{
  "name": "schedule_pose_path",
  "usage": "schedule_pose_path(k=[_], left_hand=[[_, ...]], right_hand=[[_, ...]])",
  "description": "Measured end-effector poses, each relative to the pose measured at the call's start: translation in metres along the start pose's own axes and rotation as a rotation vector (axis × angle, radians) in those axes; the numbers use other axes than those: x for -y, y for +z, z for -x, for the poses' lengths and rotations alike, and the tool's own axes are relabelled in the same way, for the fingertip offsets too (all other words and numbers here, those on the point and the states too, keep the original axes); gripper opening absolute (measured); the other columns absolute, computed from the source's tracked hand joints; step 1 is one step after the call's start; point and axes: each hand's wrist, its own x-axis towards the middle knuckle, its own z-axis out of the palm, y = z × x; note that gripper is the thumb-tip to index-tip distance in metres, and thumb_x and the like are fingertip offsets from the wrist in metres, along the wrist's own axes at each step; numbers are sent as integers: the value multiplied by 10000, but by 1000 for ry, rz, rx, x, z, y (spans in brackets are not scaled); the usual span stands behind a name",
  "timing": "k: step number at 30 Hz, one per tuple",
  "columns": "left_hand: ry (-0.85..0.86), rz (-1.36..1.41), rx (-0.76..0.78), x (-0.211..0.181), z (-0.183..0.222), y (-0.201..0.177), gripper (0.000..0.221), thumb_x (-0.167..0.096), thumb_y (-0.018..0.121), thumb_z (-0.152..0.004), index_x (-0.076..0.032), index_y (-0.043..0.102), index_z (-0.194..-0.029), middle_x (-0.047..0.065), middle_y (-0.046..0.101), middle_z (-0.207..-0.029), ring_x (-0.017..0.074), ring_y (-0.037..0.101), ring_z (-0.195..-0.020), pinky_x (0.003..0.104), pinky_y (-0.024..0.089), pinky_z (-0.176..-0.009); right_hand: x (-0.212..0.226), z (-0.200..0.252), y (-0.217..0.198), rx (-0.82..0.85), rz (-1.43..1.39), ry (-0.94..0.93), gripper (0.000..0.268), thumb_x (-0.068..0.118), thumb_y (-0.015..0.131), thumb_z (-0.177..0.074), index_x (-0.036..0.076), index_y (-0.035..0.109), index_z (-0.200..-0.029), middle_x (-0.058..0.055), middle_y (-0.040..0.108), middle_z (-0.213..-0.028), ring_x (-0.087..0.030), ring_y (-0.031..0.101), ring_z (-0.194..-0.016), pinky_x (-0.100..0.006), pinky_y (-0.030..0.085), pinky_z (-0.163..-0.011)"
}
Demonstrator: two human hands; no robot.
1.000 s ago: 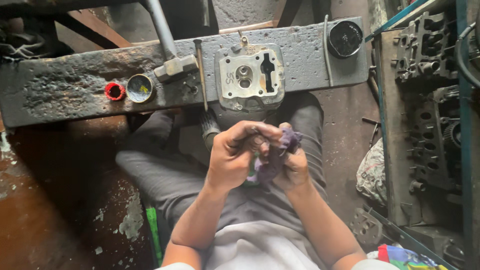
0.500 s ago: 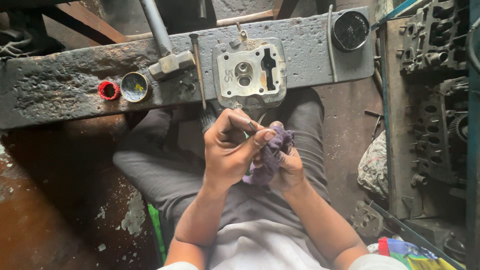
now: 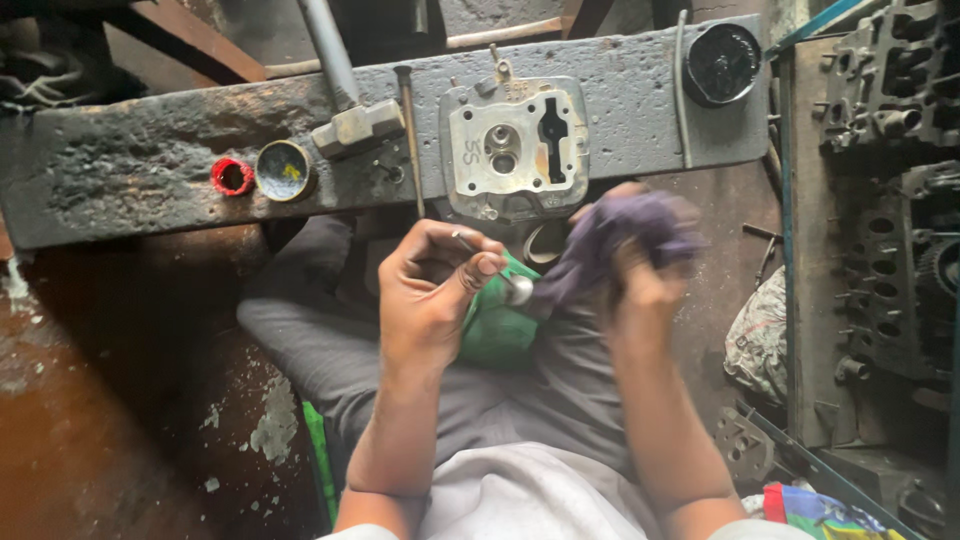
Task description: The person cleans various metal engine components using a cloth, wipes internal surfaces of an engine head, and uses a brush and small tool to apply lubricant or sealant.
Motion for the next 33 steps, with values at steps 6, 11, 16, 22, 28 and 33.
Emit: schedule_pose_path(k=[6, 11, 16, 22, 28, 33], left_hand=[[-36, -410, -255, -20, -9, -45, 150, -43, 787, -903, -4, 705, -1022, 20, 749, -885, 61, 698, -800, 210, 563, -740], [222, -542, -534, -38, -14, -103, 120, -68, 798, -982, 1, 728, -1051, 4, 671, -906, 50, 567, -783, 209, 477, -720], [305, 15, -660, -33, -19, -151, 96, -107, 728, -1018, -29, 702, -1068, 38, 683, -913, 108, 656, -823, 272, 581, -786], [139, 298, -550, -15, -23, -166, 99, -29, 679, -994, -18, 659, -1091, 106, 727, -992, 173, 706, -864, 333, 611, -811], [401, -173, -652, -18, -42, -150, 597, 73, 672, -975, -123, 368, -1450, 147, 698, -1044, 163, 700, -907, 313, 603, -840], [549, -494, -672, -19, -60, -185, 587, 51, 684, -1019, -96, 329, -1464, 176, 711, -1116, 194, 738, -993, 326, 602, -948]], right_hand=[[26, -79, -20, -32, 1363, -716, 376, -124, 745, -998, -34, 525, -1288, -204, 475, -1456, -336, 526, -1350, -453, 505, -1098], [11, -80, -46, -44, 1353, -440, 309, -55, 770, -985, -15, 634, -1260, -167, 536, -1359, -245, 623, -1149, -336, 565, -908], [-13, -40, -74, -119, 1356, -389, 229, -48, 714, -1043, -4, 639, -1255, -145, 546, -1314, -215, 642, -1043, -325, 573, -882], [-37, -15, -77, -127, 1406, -381, 245, -38, 707, -1019, -13, 628, -1250, -160, 529, -1279, -255, 628, -1048, -343, 562, -877], [-41, -29, -80, -121, 1589, -435, 350, -20, 688, -1000, -41, 574, -1331, -228, 470, -1354, -389, 528, -1281, -483, 477, -1084], [-45, -35, -93, -141, 1659, -458, 347, -39, 649, -1008, -88, 574, -1343, -290, 434, -1398, -439, 487, -1321, -515, 440, -1141]])
